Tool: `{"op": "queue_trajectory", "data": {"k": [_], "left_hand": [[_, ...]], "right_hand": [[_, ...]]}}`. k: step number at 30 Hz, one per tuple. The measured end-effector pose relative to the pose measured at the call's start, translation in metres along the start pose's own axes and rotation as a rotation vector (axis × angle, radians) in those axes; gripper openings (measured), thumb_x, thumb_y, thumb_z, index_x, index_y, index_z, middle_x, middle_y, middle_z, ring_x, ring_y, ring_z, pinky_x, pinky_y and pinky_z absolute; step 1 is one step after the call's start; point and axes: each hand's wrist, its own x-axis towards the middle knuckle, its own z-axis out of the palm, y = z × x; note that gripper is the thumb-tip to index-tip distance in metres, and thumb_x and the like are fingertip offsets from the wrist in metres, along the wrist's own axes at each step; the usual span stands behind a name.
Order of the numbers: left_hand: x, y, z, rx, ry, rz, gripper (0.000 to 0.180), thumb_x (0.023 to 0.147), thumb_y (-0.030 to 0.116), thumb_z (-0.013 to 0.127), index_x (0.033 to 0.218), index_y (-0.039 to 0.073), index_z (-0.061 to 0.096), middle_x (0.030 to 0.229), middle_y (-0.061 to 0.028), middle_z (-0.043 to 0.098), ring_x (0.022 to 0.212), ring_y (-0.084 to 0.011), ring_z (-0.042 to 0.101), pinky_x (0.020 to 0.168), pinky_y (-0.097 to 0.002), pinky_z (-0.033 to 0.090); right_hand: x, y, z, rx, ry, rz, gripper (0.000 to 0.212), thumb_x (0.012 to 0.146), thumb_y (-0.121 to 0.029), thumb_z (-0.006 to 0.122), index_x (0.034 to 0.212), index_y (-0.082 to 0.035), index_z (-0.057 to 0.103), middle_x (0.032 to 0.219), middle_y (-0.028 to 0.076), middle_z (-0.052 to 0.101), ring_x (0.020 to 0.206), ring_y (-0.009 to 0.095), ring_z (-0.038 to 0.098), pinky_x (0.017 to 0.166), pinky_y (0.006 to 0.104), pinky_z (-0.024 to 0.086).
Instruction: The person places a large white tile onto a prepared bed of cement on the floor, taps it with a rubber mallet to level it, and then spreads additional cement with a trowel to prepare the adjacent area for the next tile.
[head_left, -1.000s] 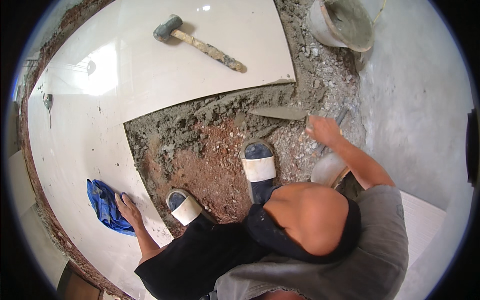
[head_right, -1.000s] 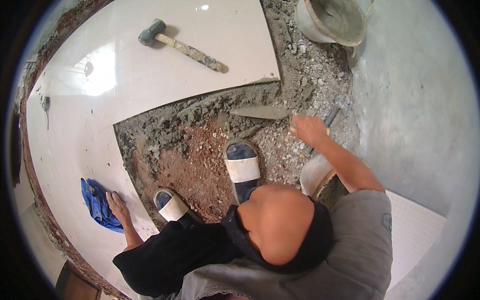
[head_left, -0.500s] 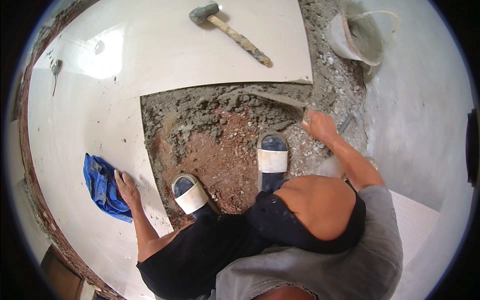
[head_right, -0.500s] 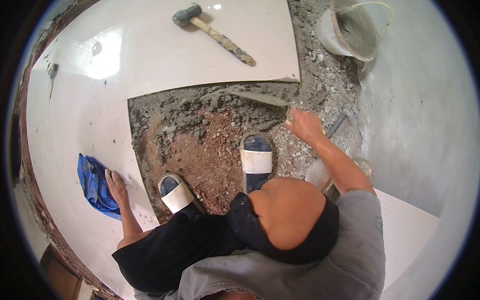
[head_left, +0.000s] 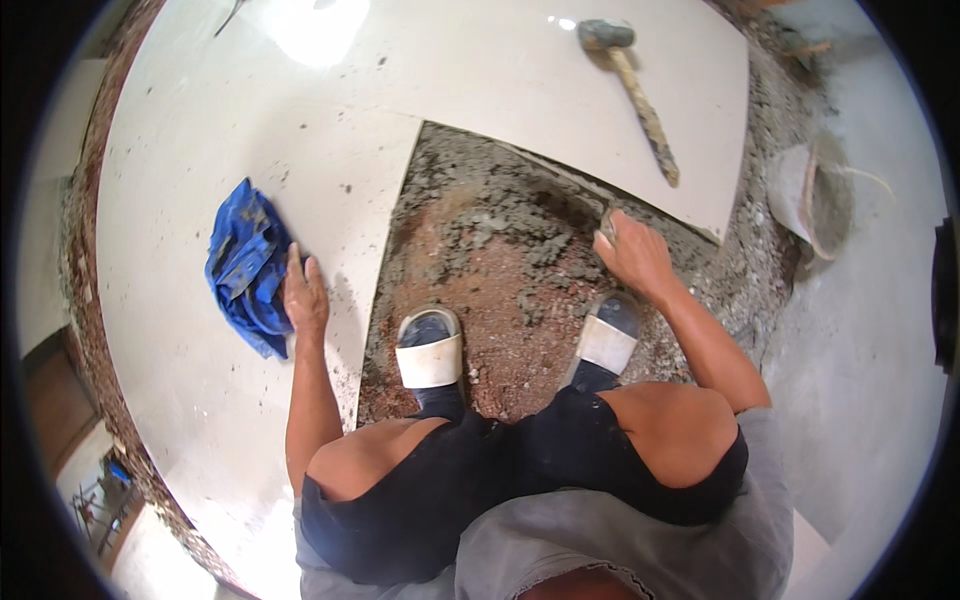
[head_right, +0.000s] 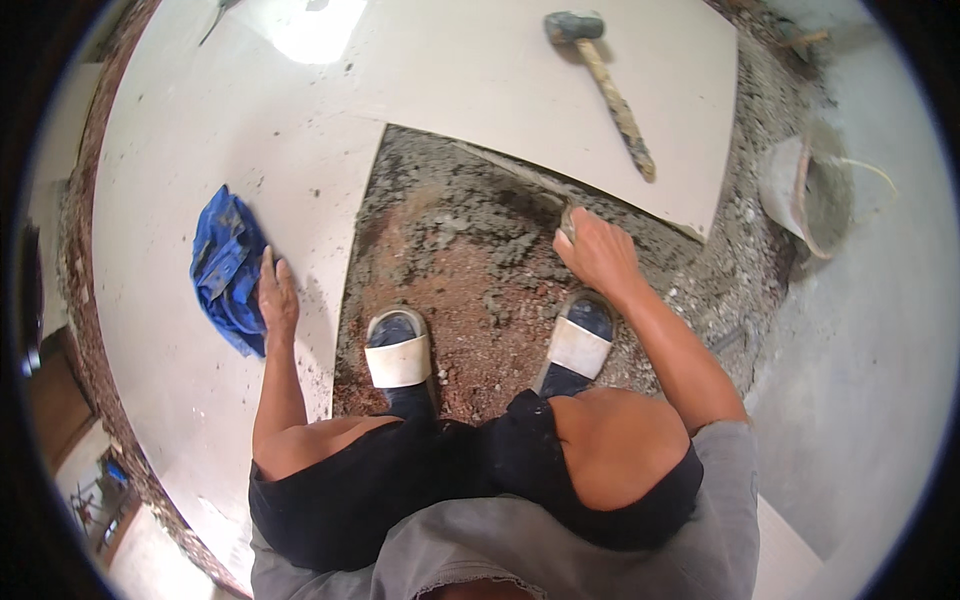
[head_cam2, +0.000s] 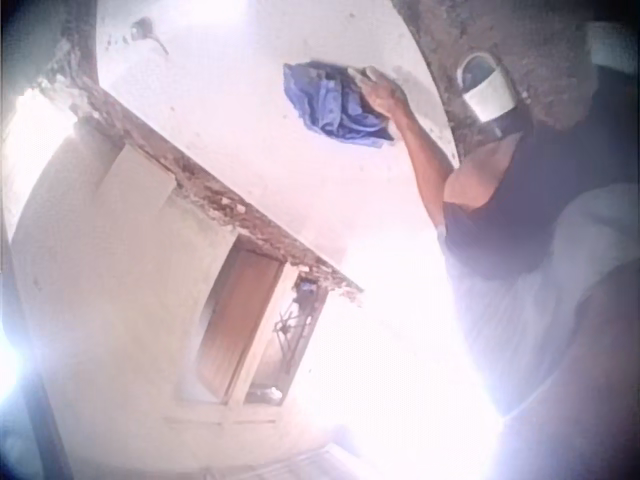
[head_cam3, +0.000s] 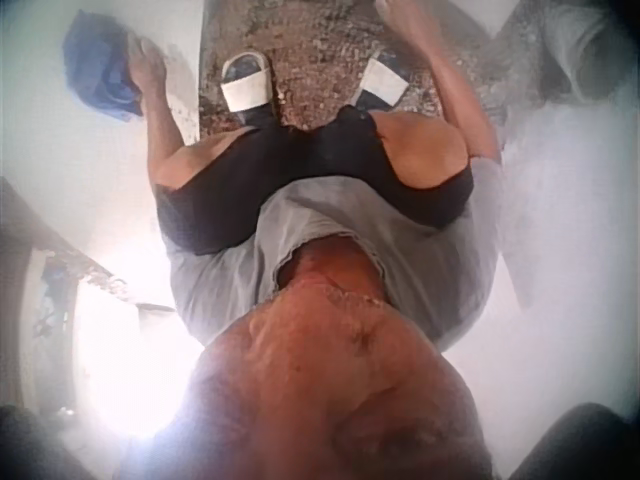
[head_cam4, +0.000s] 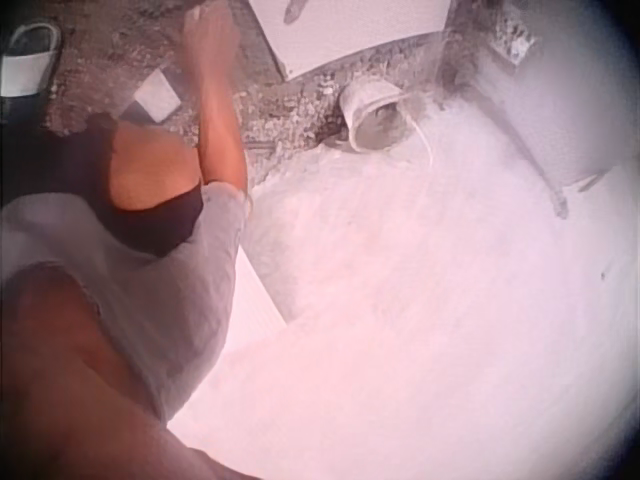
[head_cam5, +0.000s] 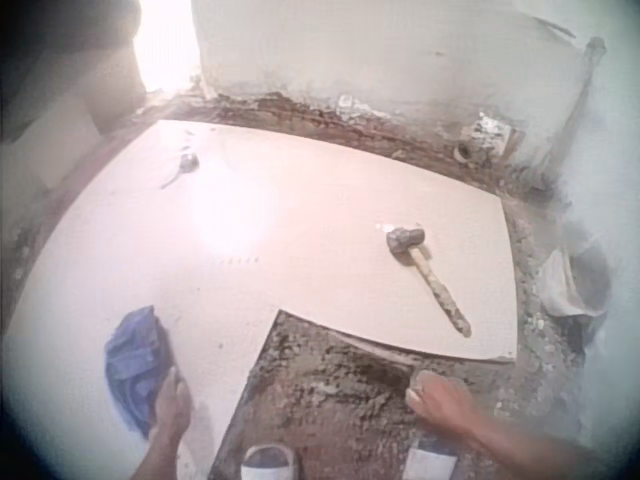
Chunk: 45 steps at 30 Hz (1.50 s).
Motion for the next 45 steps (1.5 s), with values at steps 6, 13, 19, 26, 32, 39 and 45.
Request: {"op": "queue_trajectory", "data": {"k": [6, 13, 19, 26, 32, 39, 45], "left_hand": [[-0.003, -0.005, 0.005, -0.006, 0.025, 0.009, 0.049, 0.098, 0.033, 0.044, 0.137, 0.004, 0.041, 0.135, -0.0195, 0.049, 0.122, -0.0382, 0.047, 0.103, -0.0445, 0.033], [-0.009, -0.012, 0.017, 0.046, 0.072, 0.058, 0.051, 0.096, 0.035, 0.045, 0.138, 0.005, 0.040, 0.138, -0.0173, 0.046, 0.124, -0.0364, 0.044, 0.105, -0.0472, 0.029], [-0.009, -0.015, 0.019, 0.062, 0.084, 0.101, 0.051, 0.096, 0.035, 0.044, 0.137, 0.005, 0.041, 0.138, -0.0172, 0.047, 0.124, -0.0362, 0.045, 0.104, -0.0469, 0.029], [-0.006, -0.008, 0.017, 0.044, 0.119, 0.089, 0.047, 0.096, 0.033, 0.046, 0.133, 0.004, 0.046, 0.135, -0.0190, 0.049, 0.122, -0.0373, 0.047, 0.103, -0.0467, 0.031], [0.042, 0.032, 0.021, -0.014, 0.151, 0.298, 0.039, 0.093, 0.025, 0.054, 0.125, 0.003, 0.054, 0.130, -0.0192, 0.053, 0.125, -0.0366, 0.045, 0.106, -0.0454, 0.031], [0.135, 0.135, 0.068, 0.095, -0.094, 0.505, 0.040, 0.092, 0.031, 0.055, 0.131, 0.025, 0.052, 0.144, -0.0115, 0.039, 0.136, -0.0324, 0.032, 0.111, -0.0519, 0.020], [0.154, 0.165, 0.085, 0.120, -0.125, 0.579, 0.038, 0.090, 0.029, 0.059, 0.128, 0.026, 0.055, 0.145, -0.0120, 0.038, 0.136, -0.0344, 0.031, 0.109, -0.0561, 0.020]], "right_hand": [[0.053, -0.071, -0.002, -0.029, -0.087, -0.127, 0.032, 0.088, -0.030, 0.054, 0.091, 0.002, 0.051, 0.081, 0.025, 0.064, 0.077, 0.043, 0.063, 0.067, 0.0519, 0.049], [0.058, -0.101, 0.010, -0.050, -0.094, -0.043, 0.032, 0.088, -0.027, 0.056, 0.090, 0.004, 0.051, 0.079, 0.027, 0.063, 0.073, 0.043, 0.063, 0.066, 0.0515, 0.049], [0.045, -0.112, 0.002, -0.099, -0.098, -0.136, 0.028, 0.088, -0.026, 0.055, 0.089, 0.002, 0.050, 0.080, 0.025, 0.063, 0.072, 0.041, 0.063, 0.064, 0.0515, 0.049], [0.004, -0.077, 0.004, -0.080, -0.174, -0.068, 0.031, 0.089, -0.032, 0.053, 0.090, -0.002, 0.050, 0.079, 0.023, 0.061, 0.071, 0.041, 0.062, 0.061, 0.0514, 0.048], [-0.045, -0.032, 0.049, 0.089, -0.501, -0.236, 0.039, 0.088, -0.043, 0.053, 0.095, -0.005, 0.054, 0.084, 0.020, 0.064, 0.074, 0.040, 0.062, 0.066, 0.0492, 0.050], [-0.048, 0.010, 0.059, 0.305, -0.311, -0.249, 0.036, 0.084, -0.040, 0.061, 0.100, -0.007, 0.063, 0.098, 0.017, 0.063, 0.094, 0.036, 0.059, 0.080, 0.0453, 0.047], [0.072, 0.072, -0.014, 0.000, 0.486, 0.048, 0.047, 0.083, -0.031, 0.066, 0.116, 0.000, 0.053, 0.111, 0.018, 0.056, 0.107, 0.035, 0.052, 0.091, 0.0439, 0.041]]}}
